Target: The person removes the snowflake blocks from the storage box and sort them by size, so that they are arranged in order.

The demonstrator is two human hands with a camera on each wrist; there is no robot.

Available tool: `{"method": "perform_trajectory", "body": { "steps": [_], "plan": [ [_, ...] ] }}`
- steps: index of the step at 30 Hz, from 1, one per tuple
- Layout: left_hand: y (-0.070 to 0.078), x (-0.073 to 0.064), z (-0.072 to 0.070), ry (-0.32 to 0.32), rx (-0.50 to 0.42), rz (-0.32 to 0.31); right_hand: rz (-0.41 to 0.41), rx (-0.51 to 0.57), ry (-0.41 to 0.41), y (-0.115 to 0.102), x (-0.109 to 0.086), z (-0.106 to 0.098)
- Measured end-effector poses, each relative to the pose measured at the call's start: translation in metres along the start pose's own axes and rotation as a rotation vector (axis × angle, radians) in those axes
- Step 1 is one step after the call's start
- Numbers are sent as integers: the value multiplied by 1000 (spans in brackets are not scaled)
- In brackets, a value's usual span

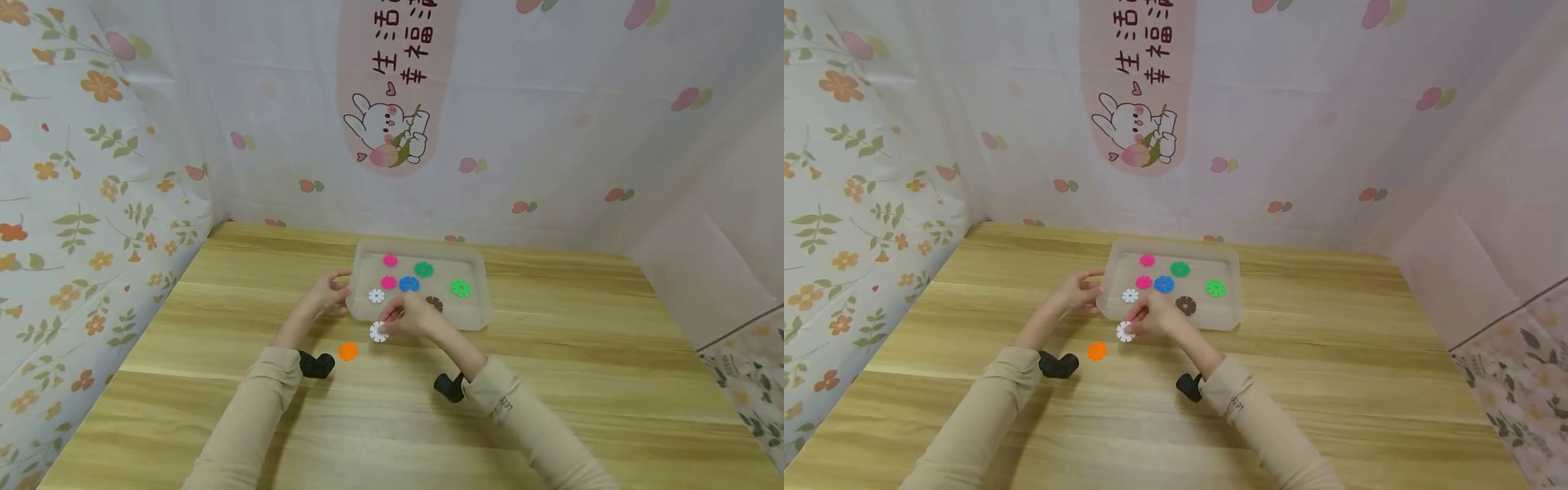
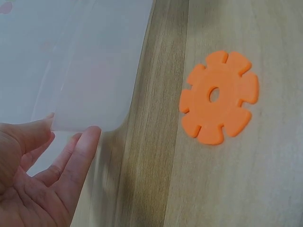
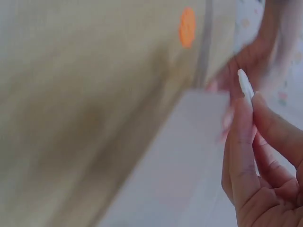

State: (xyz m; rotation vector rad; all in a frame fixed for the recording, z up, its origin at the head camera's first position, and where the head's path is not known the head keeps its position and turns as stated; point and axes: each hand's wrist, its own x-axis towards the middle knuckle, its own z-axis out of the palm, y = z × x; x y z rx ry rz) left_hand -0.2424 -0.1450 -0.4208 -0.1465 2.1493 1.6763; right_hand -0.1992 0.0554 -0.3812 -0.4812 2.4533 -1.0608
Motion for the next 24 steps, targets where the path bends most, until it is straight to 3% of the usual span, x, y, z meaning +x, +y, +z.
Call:
{"method": "perform_trajectory", "body": {
  "steps": [7, 11, 19, 24],
  "plan": [
    [1, 0, 2, -9, 2, 14, 11, 40, -15, 5, 3, 31],
    [2, -1, 2, -2, 1, 16, -4, -35, 20, 9, 5, 41],
    [2, -3, 0, -2, 8, 15, -57, -190, 56, 10, 6, 48],
    [2, -4, 0, 1, 12, 13, -79, -203, 61, 7, 5, 46]
  ]
}}
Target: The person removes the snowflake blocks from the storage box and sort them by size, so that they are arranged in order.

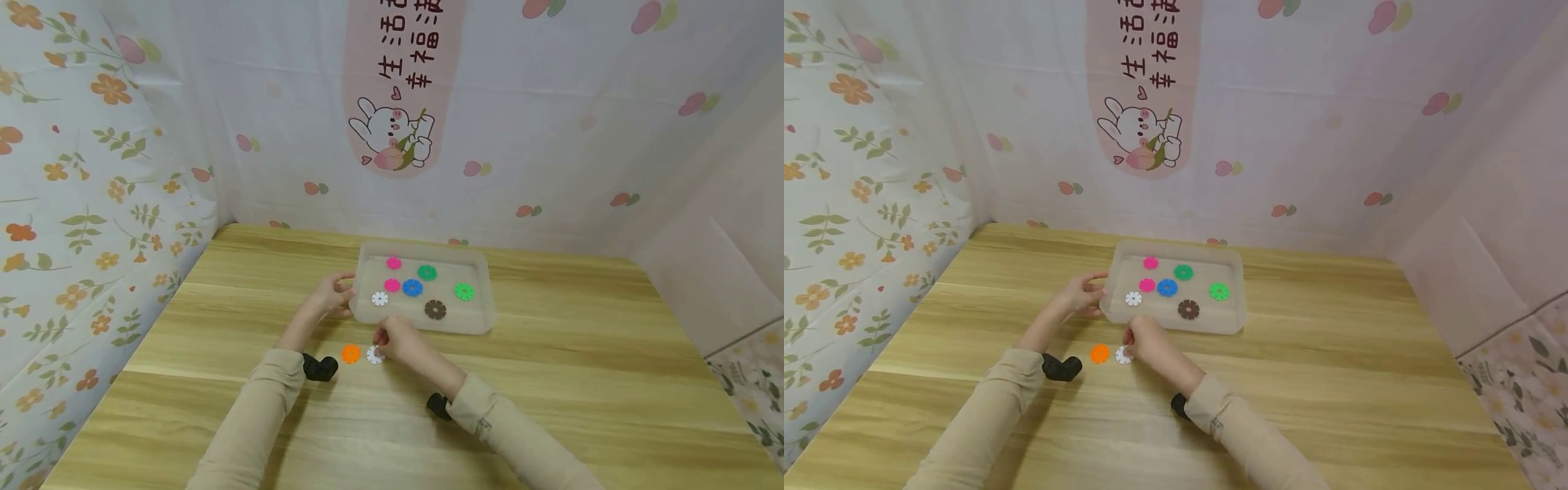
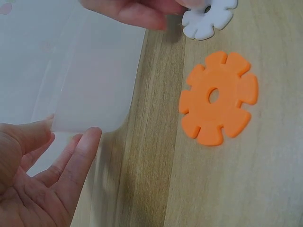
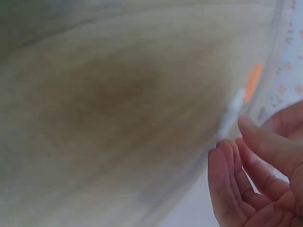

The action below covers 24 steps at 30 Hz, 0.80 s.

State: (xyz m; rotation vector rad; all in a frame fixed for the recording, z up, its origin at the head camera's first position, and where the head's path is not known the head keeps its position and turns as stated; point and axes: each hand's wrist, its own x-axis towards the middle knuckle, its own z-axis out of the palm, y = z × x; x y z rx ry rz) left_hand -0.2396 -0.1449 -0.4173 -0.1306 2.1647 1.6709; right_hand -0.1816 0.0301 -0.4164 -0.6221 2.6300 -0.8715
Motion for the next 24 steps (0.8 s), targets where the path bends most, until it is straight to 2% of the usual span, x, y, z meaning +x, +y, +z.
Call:
{"method": "perform_trajectory", "body": {
  "steps": [6, 12, 18, 24],
  "plan": [
    [-1, 0, 1, -2, -3, 5, 15, 85, 57, -7, 4, -23],
    [-2, 1, -1, 4, -7, 14, 34, 95, 140, -2, 26, -47],
    [-4, 2, 0, 8, -1, 17, 125, 70, 83, 11, 52, -51],
    [-3, 1, 2, 10, -27, 12, 216, -28, 24, 14, 68, -48]
  ]
}}
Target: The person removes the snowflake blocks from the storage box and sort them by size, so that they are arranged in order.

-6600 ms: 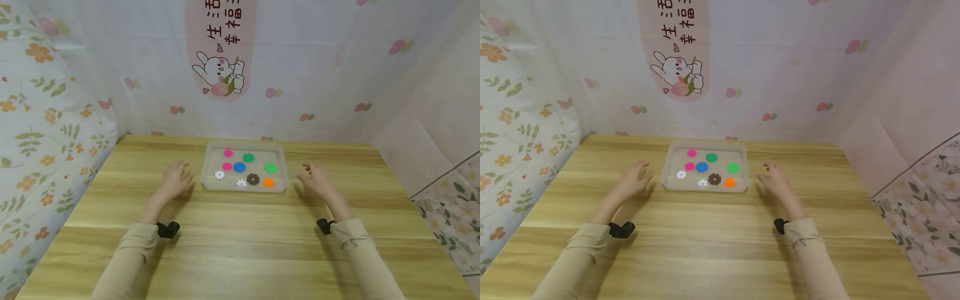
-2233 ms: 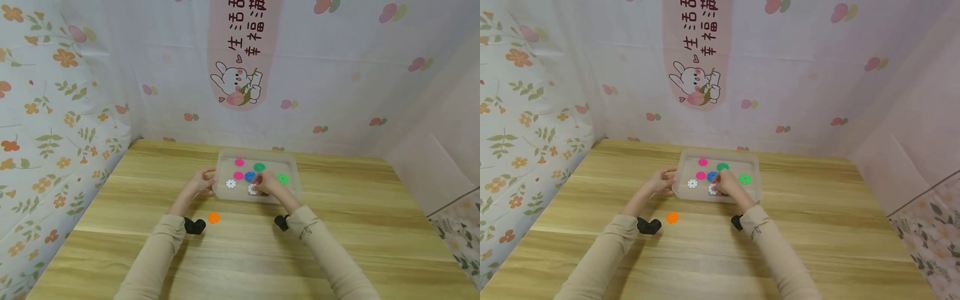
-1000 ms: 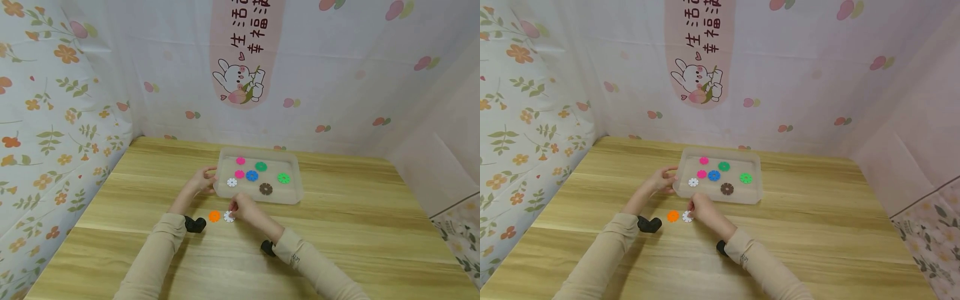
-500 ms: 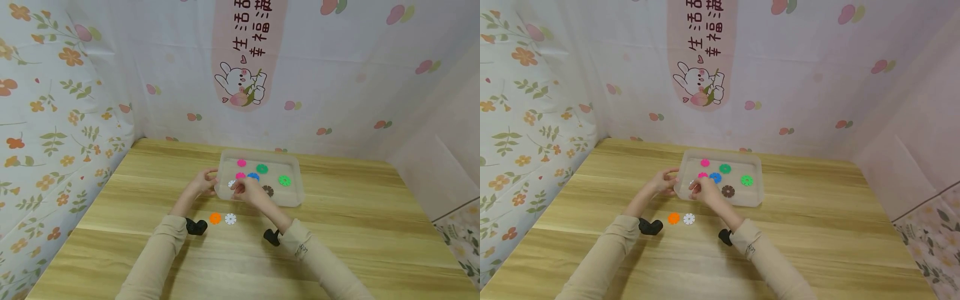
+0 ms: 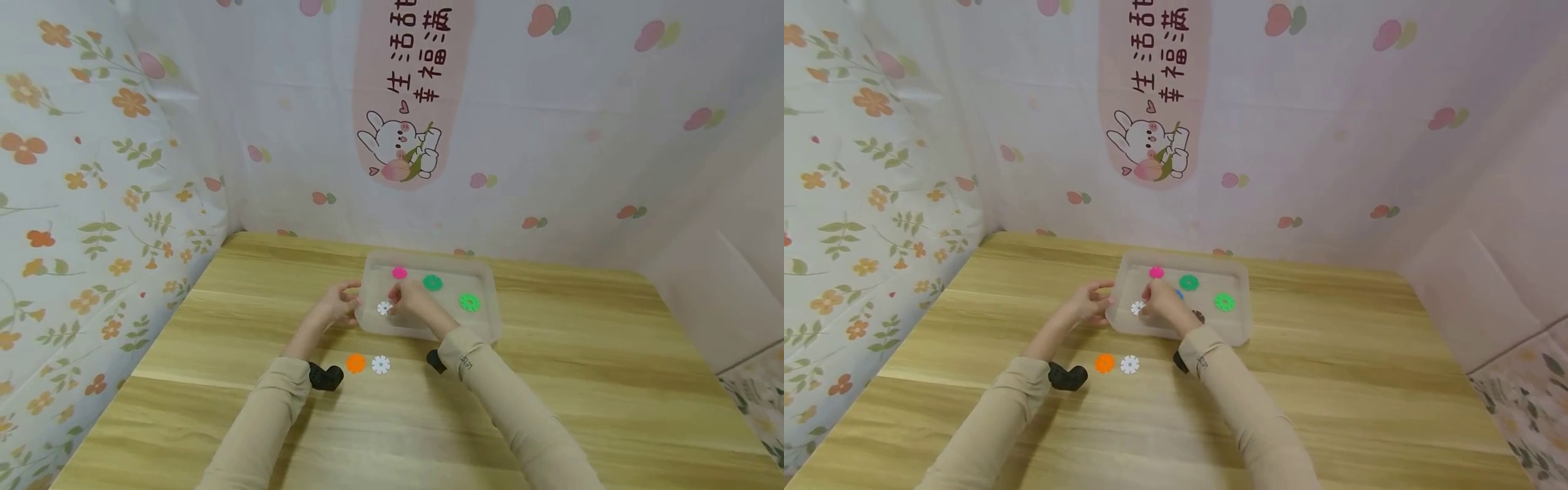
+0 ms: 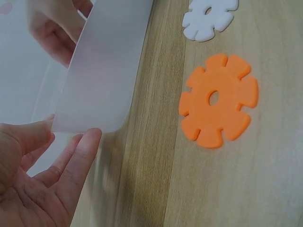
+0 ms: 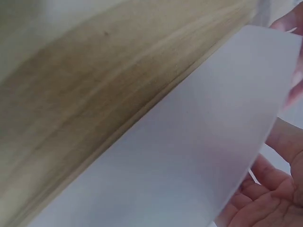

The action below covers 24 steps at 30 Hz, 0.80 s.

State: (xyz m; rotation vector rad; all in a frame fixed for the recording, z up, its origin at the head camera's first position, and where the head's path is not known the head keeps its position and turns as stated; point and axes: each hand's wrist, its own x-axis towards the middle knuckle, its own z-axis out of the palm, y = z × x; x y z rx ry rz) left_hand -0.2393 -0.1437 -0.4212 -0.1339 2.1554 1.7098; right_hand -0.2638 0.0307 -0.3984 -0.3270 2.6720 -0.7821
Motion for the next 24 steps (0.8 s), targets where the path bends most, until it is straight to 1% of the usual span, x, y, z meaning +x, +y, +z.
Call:
{"method": "perform_trajectory", "body": {
  "steps": [3, 6, 11, 14, 16, 17, 19, 22, 24],
  "plan": [
    [-1, 0, 3, -5, -8, 3, 46, -25, -10, 0, 2, 4],
    [-2, 0, 6, -11, -13, 12, 73, -37, -16, 0, 2, 8],
    [-1, 1, 7, -14, -21, 15, 83, -78, -1, -2, 3, 12],
    [0, 1, 6, -9, -19, 14, 97, -46, 0, -2, 6, 13],
    [0, 1, 5, -3, -12, 11, 90, 4, -4, 2, 12, 15],
    [-1, 1, 5, -2, -10, 10, 63, 20, 4, 4, 14, 15],
    [-1, 1, 3, 3, -3, 7, -29, 78, 23, 26, 34, 26],
    [-2, 0, 0, 9, -5, 1, -72, 99, 4, 56, 69, 41],
    [-1, 0, 1, 11, 7, 2, -153, 155, 19, 83, 87, 50]
  ]
}}
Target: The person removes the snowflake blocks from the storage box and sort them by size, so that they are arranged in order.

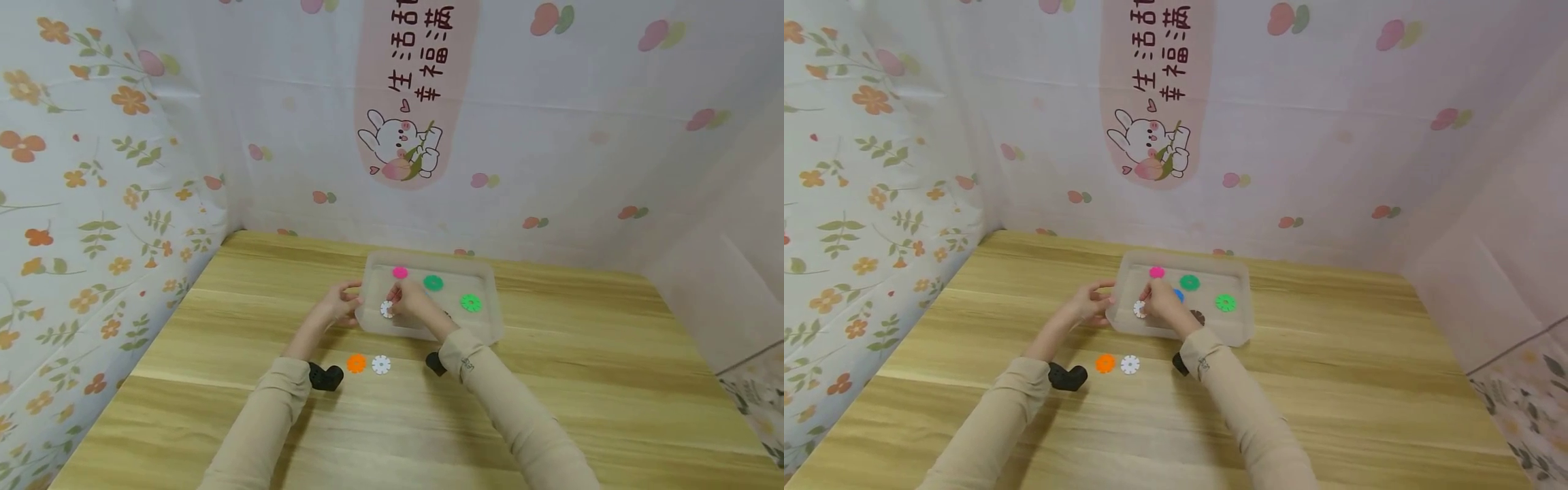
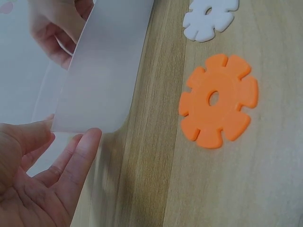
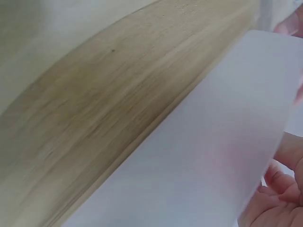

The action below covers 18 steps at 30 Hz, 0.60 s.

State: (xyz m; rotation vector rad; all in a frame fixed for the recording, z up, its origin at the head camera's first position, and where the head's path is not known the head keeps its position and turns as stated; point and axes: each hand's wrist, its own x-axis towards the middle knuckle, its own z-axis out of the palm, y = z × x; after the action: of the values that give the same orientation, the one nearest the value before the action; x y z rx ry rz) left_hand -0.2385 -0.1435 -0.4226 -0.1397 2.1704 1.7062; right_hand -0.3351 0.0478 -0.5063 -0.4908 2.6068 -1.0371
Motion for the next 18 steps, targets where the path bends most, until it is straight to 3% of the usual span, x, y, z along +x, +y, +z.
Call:
{"method": "perform_trajectory", "body": {
  "steps": [2, 5, 7, 8, 13, 18],
  "plan": [
    [0, -1, 0, -1, 13, 1, 59, 38, -20, -11, -11, -9],
    [-1, -1, 0, -6, 36, 8, 47, 103, 3, -44, -47, -27],
    [-1, -2, -1, -12, 41, 11, 110, 111, -9, -76, -77, -43],
    [-1, -2, -1, -13, 42, 8, 105, 118, -7, -82, -86, -48],
    [0, 0, -1, -17, 48, 0, 94, 119, -19, -90, -111, -62],
    [1, 1, -2, -23, 51, 2, 92, 214, -77, -92, -128, -63]
  ]
}}
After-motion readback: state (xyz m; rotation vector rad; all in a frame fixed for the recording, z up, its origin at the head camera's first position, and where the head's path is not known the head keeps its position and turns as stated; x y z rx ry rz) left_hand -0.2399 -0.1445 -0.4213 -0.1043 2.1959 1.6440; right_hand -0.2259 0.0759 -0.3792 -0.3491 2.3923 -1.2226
